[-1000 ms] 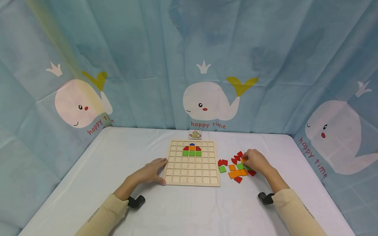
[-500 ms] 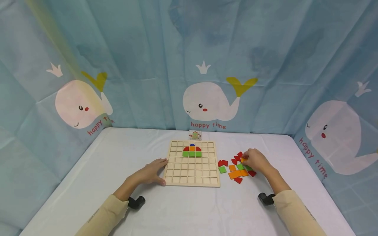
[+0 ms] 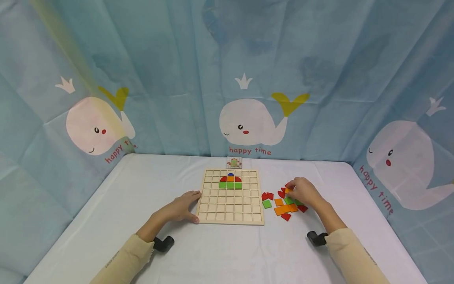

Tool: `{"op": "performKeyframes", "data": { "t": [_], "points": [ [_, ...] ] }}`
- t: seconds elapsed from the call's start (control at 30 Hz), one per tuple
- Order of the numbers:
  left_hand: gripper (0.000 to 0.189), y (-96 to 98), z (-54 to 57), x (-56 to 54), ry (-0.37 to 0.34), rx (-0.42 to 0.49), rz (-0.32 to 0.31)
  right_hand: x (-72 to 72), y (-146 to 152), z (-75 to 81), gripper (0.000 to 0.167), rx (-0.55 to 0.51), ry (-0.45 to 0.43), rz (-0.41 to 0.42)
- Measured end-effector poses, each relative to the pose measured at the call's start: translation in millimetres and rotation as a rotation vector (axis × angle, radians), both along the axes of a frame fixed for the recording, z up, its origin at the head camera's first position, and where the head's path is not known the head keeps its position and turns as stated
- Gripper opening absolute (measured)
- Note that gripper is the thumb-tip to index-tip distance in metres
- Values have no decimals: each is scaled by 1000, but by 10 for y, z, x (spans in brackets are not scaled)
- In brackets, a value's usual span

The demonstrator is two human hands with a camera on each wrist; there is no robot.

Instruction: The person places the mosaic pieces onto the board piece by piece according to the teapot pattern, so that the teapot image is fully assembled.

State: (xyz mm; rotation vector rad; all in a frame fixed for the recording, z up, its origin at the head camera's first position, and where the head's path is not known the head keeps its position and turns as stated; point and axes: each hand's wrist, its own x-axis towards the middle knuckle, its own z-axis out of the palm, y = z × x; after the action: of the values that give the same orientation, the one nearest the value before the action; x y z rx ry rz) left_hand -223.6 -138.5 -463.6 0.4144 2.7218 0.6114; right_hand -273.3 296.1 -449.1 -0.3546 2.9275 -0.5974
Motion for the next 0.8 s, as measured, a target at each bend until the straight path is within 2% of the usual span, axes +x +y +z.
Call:
{"op": "performKeyframes", "data": {
  "t": [0.27,0.8],
  "points": [
    [96,-6,-1,9,8,4,-9,-22,-137,33,27,-18,-13,-23],
    [95,-14,32,27,6,17,-11,-125,-497,62,27,-37,3,1]
  ]
}}
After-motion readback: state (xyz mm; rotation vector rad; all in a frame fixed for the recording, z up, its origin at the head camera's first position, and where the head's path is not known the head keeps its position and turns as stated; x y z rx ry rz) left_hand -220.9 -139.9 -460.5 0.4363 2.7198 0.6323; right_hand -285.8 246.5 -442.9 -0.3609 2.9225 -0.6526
